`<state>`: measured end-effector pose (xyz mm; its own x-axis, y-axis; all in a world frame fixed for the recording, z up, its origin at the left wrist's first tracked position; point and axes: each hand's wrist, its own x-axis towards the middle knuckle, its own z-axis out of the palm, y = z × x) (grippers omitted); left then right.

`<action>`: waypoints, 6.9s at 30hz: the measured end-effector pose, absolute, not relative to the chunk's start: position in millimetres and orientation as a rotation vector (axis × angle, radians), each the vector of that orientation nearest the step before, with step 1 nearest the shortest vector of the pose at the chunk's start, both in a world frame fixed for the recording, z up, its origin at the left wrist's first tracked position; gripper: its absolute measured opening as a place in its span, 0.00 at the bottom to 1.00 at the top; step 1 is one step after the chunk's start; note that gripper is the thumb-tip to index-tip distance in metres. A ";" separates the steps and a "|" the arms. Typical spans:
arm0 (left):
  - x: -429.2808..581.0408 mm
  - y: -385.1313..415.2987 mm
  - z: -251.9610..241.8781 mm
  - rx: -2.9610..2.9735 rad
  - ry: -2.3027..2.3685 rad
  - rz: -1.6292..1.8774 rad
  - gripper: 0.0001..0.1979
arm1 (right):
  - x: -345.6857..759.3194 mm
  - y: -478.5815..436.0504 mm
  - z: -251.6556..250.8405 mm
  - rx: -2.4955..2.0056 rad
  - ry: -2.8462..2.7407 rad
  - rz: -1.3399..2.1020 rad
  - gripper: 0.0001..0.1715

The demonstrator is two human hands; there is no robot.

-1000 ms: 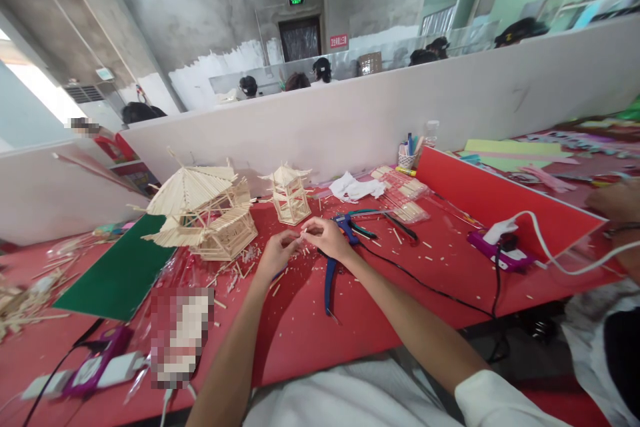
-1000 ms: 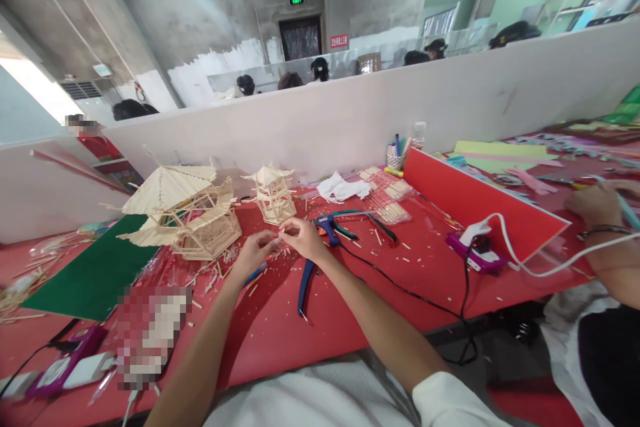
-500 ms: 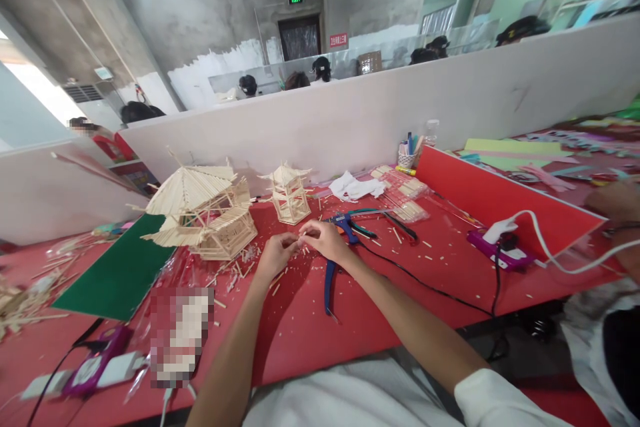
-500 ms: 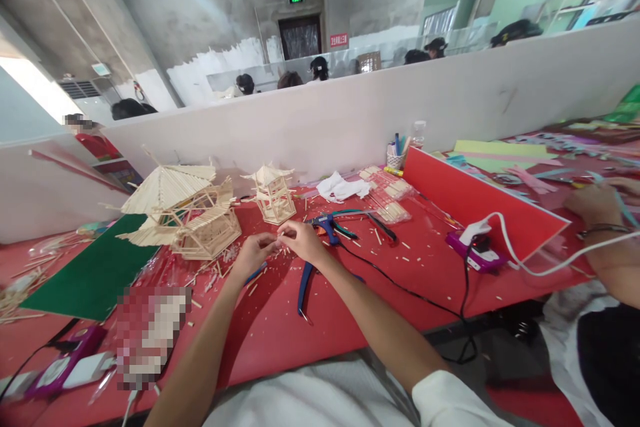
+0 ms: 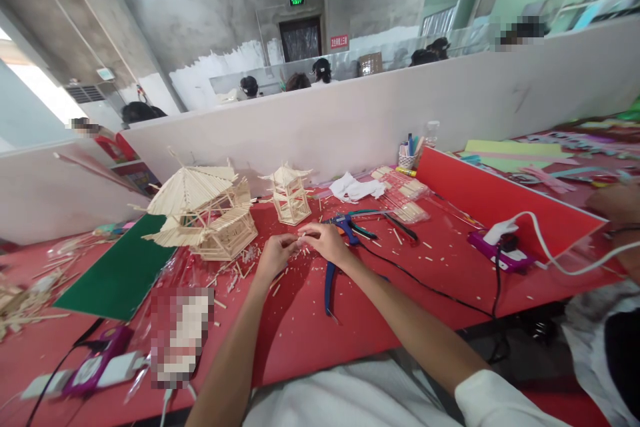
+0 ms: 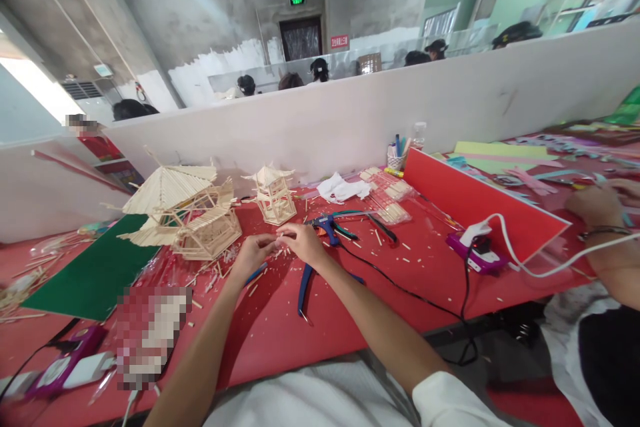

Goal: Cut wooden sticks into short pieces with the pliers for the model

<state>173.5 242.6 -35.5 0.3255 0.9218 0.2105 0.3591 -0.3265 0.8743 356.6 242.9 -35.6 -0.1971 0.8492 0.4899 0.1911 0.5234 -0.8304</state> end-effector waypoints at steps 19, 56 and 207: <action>171.5 240.4 -36.0 1.984 1.244 0.929 0.16 | 355.2 247.0 -42.5 -0.895 -1.738 0.821 0.09; 155.0 250.3 -36.4 1.480 1.282 1.056 0.23 | 388.9 196.0 14.6 -1.858 -2.481 0.358 0.43; 145.1 252.5 -40.6 1.489 1.330 0.848 0.09 | 358.6 220.6 -16.5 -1.416 -2.364 0.512 0.30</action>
